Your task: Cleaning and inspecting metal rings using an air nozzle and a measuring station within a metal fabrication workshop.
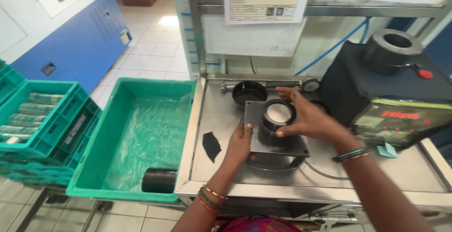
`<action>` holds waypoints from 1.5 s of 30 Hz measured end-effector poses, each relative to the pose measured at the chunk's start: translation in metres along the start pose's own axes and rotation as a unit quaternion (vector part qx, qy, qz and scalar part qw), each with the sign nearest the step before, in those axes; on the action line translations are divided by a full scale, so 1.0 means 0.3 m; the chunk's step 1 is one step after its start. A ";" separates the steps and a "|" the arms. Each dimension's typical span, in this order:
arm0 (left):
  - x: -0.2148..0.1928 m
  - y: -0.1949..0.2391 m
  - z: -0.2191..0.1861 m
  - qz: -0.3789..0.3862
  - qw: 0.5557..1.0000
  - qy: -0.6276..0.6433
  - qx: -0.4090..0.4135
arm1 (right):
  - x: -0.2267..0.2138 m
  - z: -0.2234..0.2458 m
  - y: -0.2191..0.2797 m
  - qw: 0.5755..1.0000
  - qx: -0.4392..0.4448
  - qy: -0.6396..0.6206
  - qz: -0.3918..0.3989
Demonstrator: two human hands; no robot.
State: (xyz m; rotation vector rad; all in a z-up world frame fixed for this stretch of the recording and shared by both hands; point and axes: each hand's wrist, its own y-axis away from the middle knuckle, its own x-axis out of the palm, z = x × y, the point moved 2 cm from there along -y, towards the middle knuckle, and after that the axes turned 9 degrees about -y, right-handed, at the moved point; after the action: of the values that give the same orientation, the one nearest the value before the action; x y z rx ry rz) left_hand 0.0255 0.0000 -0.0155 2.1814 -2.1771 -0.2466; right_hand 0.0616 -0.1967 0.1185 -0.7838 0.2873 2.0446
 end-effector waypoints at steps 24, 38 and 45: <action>-0.066 0.124 -0.225 -0.156 0.924 -0.268 0.222 | 0.015 0.061 0.020 0.958 -0.093 -0.171 -0.212; -0.229 0.516 -0.248 0.083 0.917 -0.113 0.373 | 0.355 -0.018 0.157 0.868 0.112 -0.467 0.128; -0.641 0.546 -0.005 -0.041 0.953 0.297 0.045 | 0.530 0.198 0.034 0.992 0.087 -0.082 -0.026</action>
State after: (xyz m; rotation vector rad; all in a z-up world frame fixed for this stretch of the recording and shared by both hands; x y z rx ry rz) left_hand -0.1357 0.1902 0.0250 2.0314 -1.7859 0.4582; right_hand -0.0344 -0.0674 0.0635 -0.5076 0.3441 1.9908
